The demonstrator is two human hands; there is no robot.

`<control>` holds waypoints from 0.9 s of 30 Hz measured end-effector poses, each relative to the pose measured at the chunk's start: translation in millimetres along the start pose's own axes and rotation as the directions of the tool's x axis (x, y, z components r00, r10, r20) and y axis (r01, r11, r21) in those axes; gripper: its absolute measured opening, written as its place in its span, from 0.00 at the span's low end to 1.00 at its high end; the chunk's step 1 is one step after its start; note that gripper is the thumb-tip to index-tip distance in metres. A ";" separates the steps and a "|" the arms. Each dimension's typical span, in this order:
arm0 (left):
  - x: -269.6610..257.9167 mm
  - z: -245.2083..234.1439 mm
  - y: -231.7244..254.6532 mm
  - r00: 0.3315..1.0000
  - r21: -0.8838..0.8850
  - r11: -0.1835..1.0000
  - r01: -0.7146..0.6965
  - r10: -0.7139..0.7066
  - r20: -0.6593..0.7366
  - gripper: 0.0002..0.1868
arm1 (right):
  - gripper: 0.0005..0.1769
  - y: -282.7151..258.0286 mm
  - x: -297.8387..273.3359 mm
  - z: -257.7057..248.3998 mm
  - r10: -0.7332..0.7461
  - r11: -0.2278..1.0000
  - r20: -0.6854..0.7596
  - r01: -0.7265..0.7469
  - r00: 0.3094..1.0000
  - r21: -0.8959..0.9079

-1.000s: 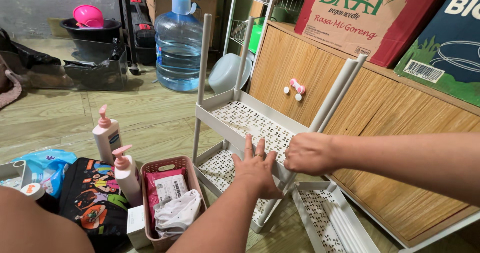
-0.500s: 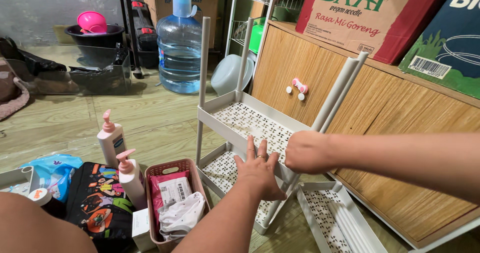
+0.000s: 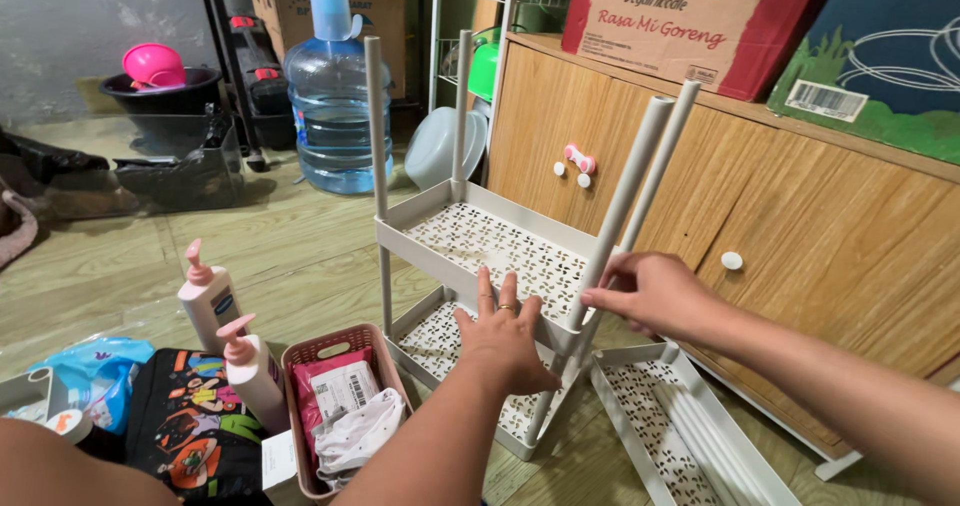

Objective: The person assembles a white plastic three-tier storage rack by inserting vertical poles into the trays and securing them with small plastic connectors. The person handles the trays, poles, and connectors by hand to build the structure.

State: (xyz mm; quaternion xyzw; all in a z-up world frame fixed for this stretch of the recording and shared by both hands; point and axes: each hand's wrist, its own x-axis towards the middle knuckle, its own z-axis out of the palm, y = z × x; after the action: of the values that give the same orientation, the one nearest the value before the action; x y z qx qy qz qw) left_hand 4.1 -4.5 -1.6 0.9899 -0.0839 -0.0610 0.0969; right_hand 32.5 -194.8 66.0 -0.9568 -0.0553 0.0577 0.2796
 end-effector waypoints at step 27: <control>-2.5 -7.1 6.1 1.000 0.014 1.000 0.014 -0.014 0.013 0.60 | 0.20 -1.4 29.5 16.3 -0.024 0.994 -0.075 0.031 0.997 0.101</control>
State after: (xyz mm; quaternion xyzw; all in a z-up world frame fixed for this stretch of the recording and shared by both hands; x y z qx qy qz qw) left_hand 1.8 -8.6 6.8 0.9907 -0.0782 -0.0675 0.0891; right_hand 59.2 -181.0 50.7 -0.9419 -0.0552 0.0212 0.3307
